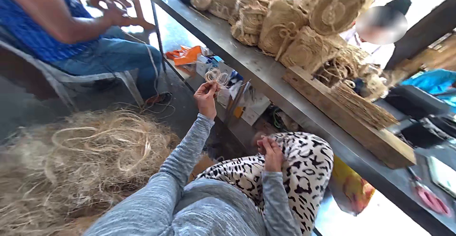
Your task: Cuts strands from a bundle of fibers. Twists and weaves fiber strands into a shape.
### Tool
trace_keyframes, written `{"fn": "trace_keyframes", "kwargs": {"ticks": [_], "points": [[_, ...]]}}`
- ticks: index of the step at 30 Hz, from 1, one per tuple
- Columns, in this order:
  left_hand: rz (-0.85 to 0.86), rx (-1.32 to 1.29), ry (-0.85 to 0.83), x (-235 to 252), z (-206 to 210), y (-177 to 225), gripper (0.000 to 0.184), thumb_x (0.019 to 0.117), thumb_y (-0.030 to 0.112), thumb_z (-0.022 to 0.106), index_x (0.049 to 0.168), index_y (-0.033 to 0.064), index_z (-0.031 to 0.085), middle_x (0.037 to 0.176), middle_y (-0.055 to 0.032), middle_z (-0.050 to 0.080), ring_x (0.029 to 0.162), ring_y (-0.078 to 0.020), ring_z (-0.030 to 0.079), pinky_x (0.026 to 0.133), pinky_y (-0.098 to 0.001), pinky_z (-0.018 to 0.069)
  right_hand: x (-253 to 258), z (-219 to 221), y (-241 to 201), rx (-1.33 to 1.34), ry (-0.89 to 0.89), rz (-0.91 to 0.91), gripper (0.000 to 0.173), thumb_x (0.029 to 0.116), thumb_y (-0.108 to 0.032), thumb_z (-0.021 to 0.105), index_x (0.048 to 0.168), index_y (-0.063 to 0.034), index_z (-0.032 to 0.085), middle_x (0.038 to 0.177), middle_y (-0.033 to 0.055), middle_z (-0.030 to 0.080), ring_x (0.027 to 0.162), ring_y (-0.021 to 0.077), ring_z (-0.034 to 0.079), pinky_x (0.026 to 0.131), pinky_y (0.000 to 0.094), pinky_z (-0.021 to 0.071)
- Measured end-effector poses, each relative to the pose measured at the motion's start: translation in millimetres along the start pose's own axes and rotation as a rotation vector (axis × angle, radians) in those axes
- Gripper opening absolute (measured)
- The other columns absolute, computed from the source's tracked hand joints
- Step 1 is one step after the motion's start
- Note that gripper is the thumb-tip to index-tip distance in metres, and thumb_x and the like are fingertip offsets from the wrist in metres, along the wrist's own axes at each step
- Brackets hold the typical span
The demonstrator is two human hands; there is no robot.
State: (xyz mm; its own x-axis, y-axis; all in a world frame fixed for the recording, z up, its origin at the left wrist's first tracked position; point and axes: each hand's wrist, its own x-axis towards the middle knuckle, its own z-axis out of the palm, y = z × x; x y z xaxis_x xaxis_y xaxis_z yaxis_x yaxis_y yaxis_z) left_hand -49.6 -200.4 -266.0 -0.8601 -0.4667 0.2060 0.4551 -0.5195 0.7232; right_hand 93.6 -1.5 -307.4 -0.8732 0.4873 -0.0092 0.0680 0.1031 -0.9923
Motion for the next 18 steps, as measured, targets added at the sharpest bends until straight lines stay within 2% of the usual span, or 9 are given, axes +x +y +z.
{"fn": "trace_keyframes", "kwargs": {"ticks": [3, 5, 7, 10, 11, 13, 15, 16, 18], "points": [[0.137, -0.100, 0.074, 19, 2, 28, 0.010, 0.0974, -0.003, 0.062, 0.097, 0.0041, 0.069, 0.082, 0.0020, 0.073, 0.069, -0.0019, 0.066, 0.061, -0.0174, 0.0546, -1, 3, 7, -0.279, -0.117, -0.116, 0.021, 0.1018, -0.008, 0.061, 0.114, 0.0085, 0.068, 0.099, 0.0169, 0.072, 0.088, 0.0187, 0.069, 0.083, 0.0358, 0.0560], [0.162, -0.130, 0.092, 22, 0, 44, 0.010, 0.0976, -0.003, 0.062, 0.097, 0.0044, 0.069, 0.082, 0.0016, 0.073, 0.070, -0.0022, 0.066, 0.061, -0.0174, 0.0549, -2, 4, 11, -0.383, -0.151, -0.186, 0.019, 0.0990, -0.007, 0.065, 0.110, 0.0083, 0.071, 0.097, 0.0194, 0.073, 0.089, 0.0249, 0.071, 0.087, 0.0425, 0.0559], [0.160, -0.131, 0.092, 20, -5, 56, 0.011, 0.0978, -0.003, 0.061, 0.097, 0.0043, 0.069, 0.083, 0.0011, 0.073, 0.072, -0.0028, 0.067, 0.062, -0.0180, 0.0551, -1, 3, 14, -0.446, -0.173, -0.226, 0.017, 0.0975, -0.006, 0.067, 0.106, 0.0078, 0.072, 0.095, 0.0194, 0.074, 0.089, 0.0269, 0.071, 0.088, 0.0454, 0.0556], [0.164, -0.021, 0.058, 21, -22, 60, 0.010, 0.0955, -0.004, 0.063, 0.098, 0.0046, 0.068, 0.087, 0.0035, 0.073, 0.079, -0.0016, 0.067, 0.073, -0.0200, 0.0565, -4, 1, 13, -0.537, -0.226, -0.233, 0.016, 0.0970, -0.006, 0.068, 0.105, 0.0075, 0.073, 0.094, 0.0196, 0.074, 0.089, 0.0285, 0.072, 0.088, 0.0474, 0.0552], [0.167, 0.061, 0.033, 24, -33, 56, 0.009, 0.0945, -0.004, 0.064, 0.099, 0.0029, 0.068, 0.089, 0.0028, 0.072, 0.083, -0.0021, 0.067, 0.078, -0.0220, 0.0575, -5, 1, 12, -0.578, -0.253, -0.224, 0.017, 0.0975, -0.007, 0.068, 0.106, 0.0071, 0.073, 0.095, 0.0197, 0.074, 0.090, 0.0292, 0.072, 0.090, 0.0483, 0.0548], [0.111, 0.318, -0.023, 34, -71, 38, 0.014, 0.0951, -0.001, 0.066, 0.109, -0.0031, 0.067, 0.096, -0.0062, 0.071, 0.084, -0.0089, 0.068, 0.082, -0.0293, 0.0585, -6, 1, 12, -0.653, -0.293, -0.219, 0.017, 0.0979, -0.009, 0.069, 0.105, 0.0056, 0.073, 0.095, 0.0195, 0.074, 0.090, 0.0302, 0.071, 0.089, 0.0503, 0.0544], [-0.020, 0.674, -0.102, 45, -129, 17, 0.026, 0.0996, 0.005, 0.063, 0.123, -0.0058, 0.062, 0.106, -0.0206, 0.070, 0.087, -0.0258, 0.070, 0.083, -0.0450, 0.0591, -7, 0, 13, -0.710, -0.321, -0.205, 0.017, 0.0977, -0.011, 0.069, 0.106, 0.0041, 0.074, 0.095, 0.0192, 0.074, 0.090, 0.0306, 0.071, 0.089, 0.0517, 0.0541], [-0.106, 0.861, -0.122, 54, -161, 8, 0.026, 0.0998, 0.007, 0.063, 0.123, -0.0059, 0.063, 0.109, -0.0237, 0.070, 0.091, -0.0323, 0.072, 0.087, -0.0518, 0.0589, -6, 0, 13, -0.736, -0.331, -0.192, 0.018, 0.0980, -0.012, 0.070, 0.107, 0.0030, 0.074, 0.095, 0.0185, 0.074, 0.091, 0.0305, 0.071, 0.090, 0.0519, 0.0540], [-0.293, 1.239, -0.187, 65, -228, 3, 0.027, 0.0989, 0.010, 0.064, 0.120, -0.0058, 0.066, 0.115, -0.0292, 0.068, 0.107, -0.0443, 0.067, 0.097, -0.0638, 0.0498, -5, 0, 12, -0.786, -0.344, -0.169, 0.020, 0.0986, -0.014, 0.069, 0.109, 0.0016, 0.074, 0.098, 0.0178, 0.075, 0.094, 0.0310, 0.072, 0.091, 0.0522, 0.0539]]}}
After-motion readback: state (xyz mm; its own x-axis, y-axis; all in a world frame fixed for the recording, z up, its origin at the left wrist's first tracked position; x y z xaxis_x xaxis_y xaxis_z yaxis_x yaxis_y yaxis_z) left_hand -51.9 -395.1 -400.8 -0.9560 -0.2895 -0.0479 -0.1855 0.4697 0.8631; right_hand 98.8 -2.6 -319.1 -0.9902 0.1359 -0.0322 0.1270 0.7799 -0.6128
